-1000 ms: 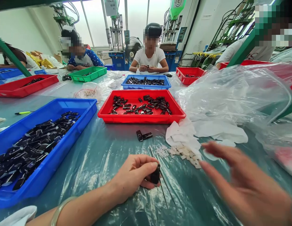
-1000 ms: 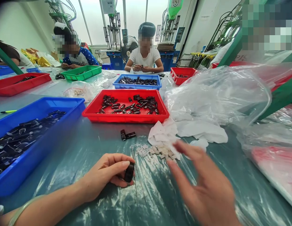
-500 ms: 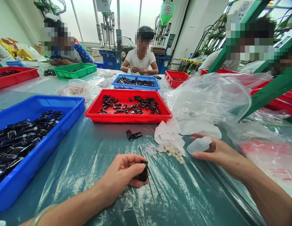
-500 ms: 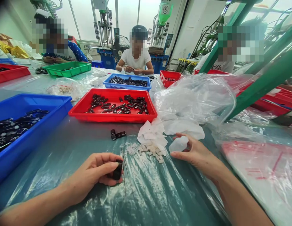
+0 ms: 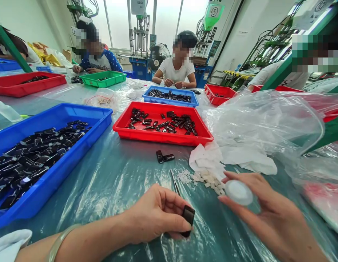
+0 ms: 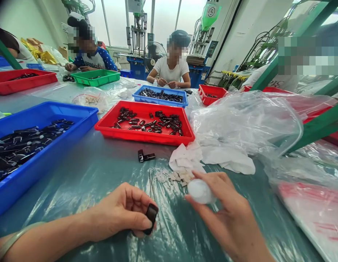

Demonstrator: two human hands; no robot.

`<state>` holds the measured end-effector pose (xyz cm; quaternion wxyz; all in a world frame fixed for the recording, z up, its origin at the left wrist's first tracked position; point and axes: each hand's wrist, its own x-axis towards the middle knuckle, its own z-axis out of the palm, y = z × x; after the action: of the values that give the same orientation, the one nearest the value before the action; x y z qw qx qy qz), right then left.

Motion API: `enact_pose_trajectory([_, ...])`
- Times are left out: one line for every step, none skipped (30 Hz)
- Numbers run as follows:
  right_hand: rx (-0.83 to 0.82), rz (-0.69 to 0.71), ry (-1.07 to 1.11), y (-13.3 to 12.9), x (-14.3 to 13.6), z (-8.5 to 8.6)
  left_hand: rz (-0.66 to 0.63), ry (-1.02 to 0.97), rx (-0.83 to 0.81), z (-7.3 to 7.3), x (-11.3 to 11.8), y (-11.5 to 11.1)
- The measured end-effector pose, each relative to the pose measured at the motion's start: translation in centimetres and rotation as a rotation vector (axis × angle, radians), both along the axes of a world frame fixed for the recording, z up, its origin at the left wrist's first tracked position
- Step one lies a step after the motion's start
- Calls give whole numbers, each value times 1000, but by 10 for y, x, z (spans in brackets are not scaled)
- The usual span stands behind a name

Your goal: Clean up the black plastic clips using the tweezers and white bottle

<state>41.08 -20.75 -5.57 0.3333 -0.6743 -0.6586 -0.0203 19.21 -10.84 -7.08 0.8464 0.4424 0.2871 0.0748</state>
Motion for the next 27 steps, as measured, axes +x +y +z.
enact_pose_trajectory([33,74,-79,-1,-7,0,-38,-12,-16,0,0,-1])
enact_pose_trajectory([59,135,-150,-1,-12,0,-72,-17,-32,0,-1,-2])
enact_pose_trajectory([73,174,-204,0,-17,0,-98,-17,-45,1,-1,-2])
enact_pose_trajectory([76,201,-246,0,-20,0,-117,-15,-56,1,-1,-3])
enact_pose_trajectory([73,219,-279,1,-23,0,-129,-14,-64,2,-1,-4])
enact_pose_trajectory([77,233,-304,1,-24,1,-139,-14,-69,2,-1,-4])
enact_pose_trajectory([84,245,-323,1,-25,1,-149,-11,-72,3,-1,-4])
enact_pose_trajectory([90,253,-337,1,-25,1,-157,-8,-72,3,-1,-4])
enact_pose_trajectory([90,262,-350,1,-25,1,-161,-5,-72,3,0,-4])
enact_pose_trajectory([88,270,-362,0,-25,1,-163,-3,-70,3,0,-4])
enact_pose_trajectory([79,273,-375,-1,-24,1,-162,-1,-68,3,0,-4])
enact_pose_trajectory([67,276,-389,-2,-24,1,-161,3,-66,2,0,-3])
enact_pose_trajectory([62,277,-402,-2,-24,1,-160,4,-64,1,0,-3])
enact_pose_trajectory([69,274,-412,-3,-24,1,-160,6,-63,1,0,-3])
enact_pose_trajectory([96,269,-421,-3,-25,0,-163,9,-63,0,0,-3])
enact_pose_trajectory([121,263,-429,-2,-25,-1,-165,13,-64,-1,0,-3])
enact_pose_trajectory([144,260,-438,-2,-25,-1,-166,17,-66,-1,0,-3])
enact_pose_trajectory([153,259,-448,-2,-26,-2,-168,21,-68,-1,-1,-3])
enact_pose_trajectory([147,257,-460,-2,-26,-2,-171,25,-69,-2,-1,-3])
enact_pose_trajectory([139,257,-470,-2,-26,-3,-173,30,-72,-2,-1,-4])
enact_pose_trajectory([131,258,-476,-2,-26,-4,-175,33,-74,-2,-1,-4])
enact_pose_trajectory([129,261,-477,-3,-25,-4,-174,36,-80,-2,-1,-4])
enact_pose_trajectory([138,268,-475,-5,-25,-5,-172,38,-86,-2,-1,-5])
enact_pose_trajectory([137,276,-471,-6,-24,-6,-168,39,-94,-2,0,-5])
enact_pose_trajectory([137,284,-468,-8,-24,-7,-165,39,-101,-2,0,-5])
enact_pose_trajectory([130,291,-469,-9,-24,-7,-162,39,-109,-2,0,-6])
enact_pose_trajectory([122,295,-475,-10,-24,-8,-164,40,-113,-2,0,-6])
